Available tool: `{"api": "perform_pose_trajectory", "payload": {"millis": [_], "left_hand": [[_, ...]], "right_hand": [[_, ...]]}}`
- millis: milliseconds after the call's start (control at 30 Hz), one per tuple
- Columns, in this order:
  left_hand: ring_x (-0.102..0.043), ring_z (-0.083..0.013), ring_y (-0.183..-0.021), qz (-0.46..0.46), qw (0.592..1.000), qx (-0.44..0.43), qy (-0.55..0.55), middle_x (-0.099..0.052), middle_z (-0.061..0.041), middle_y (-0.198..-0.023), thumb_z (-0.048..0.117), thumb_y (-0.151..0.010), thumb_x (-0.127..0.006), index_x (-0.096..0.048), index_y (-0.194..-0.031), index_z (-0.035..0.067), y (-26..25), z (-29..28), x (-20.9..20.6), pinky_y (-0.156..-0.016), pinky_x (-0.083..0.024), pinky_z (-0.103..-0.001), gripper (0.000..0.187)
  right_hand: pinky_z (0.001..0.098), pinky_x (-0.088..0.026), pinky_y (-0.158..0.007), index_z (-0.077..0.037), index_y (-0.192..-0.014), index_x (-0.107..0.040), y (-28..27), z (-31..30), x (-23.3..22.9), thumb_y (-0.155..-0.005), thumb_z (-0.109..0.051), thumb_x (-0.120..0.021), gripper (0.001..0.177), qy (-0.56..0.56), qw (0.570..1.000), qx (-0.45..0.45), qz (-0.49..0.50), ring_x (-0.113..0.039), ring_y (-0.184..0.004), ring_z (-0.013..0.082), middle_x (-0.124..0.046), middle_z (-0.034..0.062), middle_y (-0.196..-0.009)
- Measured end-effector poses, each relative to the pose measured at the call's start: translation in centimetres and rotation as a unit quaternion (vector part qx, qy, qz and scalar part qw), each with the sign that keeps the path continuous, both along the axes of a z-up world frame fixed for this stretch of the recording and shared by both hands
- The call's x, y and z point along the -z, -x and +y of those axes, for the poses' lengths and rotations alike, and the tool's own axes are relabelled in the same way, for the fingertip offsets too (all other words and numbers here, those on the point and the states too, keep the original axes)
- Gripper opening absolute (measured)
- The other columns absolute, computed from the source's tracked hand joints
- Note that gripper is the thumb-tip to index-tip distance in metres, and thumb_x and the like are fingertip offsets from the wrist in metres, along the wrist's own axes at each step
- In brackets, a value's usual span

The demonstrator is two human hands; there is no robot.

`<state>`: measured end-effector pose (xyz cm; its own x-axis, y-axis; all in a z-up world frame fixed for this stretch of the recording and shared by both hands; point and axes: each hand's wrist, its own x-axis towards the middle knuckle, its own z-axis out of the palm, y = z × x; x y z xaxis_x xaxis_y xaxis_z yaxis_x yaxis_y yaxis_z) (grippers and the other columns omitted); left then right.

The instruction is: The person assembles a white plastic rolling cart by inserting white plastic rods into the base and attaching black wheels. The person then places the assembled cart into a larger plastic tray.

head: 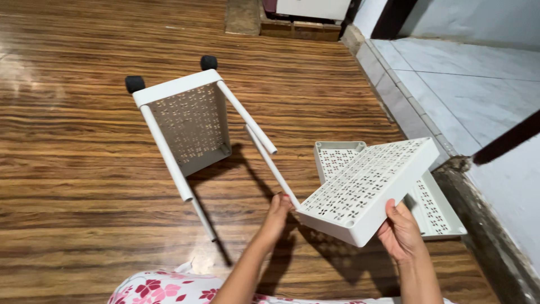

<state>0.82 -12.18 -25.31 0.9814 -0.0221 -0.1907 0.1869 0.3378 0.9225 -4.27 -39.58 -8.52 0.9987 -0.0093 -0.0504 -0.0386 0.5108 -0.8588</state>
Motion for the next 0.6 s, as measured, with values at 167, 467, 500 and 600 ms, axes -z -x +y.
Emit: {"api": "perform_pose_trajectory", "payload": {"millis": [167,467,500,600], "left_hand": [[-0.070,-0.0196,-0.085,0.011,0.989,-0.084,-0.117,-0.075,-0.016,-0.101,0.018,-0.100,-0.062,-0.057,-0.120,0.001,0.0,-4.0,0.5,-0.080,-0.057,-0.036,0.027],[-0.064,-0.0187,-0.065,0.056,0.935,-0.292,0.195,-0.061,-0.005,-0.077,0.017,-0.102,-0.047,-0.043,-0.105,0.011,1.1,-5.7,-2.6,-0.056,-0.056,-0.032,0.007],[-0.059,-0.0184,-0.061,0.058,0.944,-0.265,0.190,-0.059,-0.005,-0.075,0.017,-0.104,-0.048,-0.042,-0.107,0.011,0.8,-5.2,-2.2,-0.053,-0.051,-0.032,0.009],[-0.046,-0.0167,-0.054,0.066,0.977,-0.173,0.105,-0.052,-0.007,-0.076,0.022,-0.109,-0.049,-0.047,-0.112,0.008,1.1,-2.2,0.2,-0.046,-0.040,-0.031,0.015]], "right_hand": [[0.0422,-0.055,-0.096,0.003,-0.147,-0.044,2.1,1.2,-0.4,-0.102,-0.024,-0.056,0.054,0.007,1.000,-0.008,-0.020,-0.066,-0.116,0.0262,-0.064,0.0182,-0.135],[0.0468,-0.050,-0.105,0.002,-0.146,-0.045,1.4,-0.3,3.1,-0.109,-0.042,-0.034,0.059,-0.035,0.967,0.215,0.132,-0.061,-0.125,0.0314,-0.060,0.0173,-0.140],[0.0471,-0.049,-0.106,0.001,-0.146,-0.045,1.5,-1.0,3.3,-0.109,-0.044,-0.033,0.060,-0.019,0.964,0.224,0.141,-0.059,-0.125,0.0320,-0.059,0.0178,-0.141],[0.0478,-0.048,-0.107,-0.001,-0.148,-0.044,3.4,-1.9,3.1,-0.107,-0.050,-0.028,0.065,0.000,0.959,0.225,0.175,-0.059,-0.127,0.0331,-0.059,0.0206,-0.142]]}}
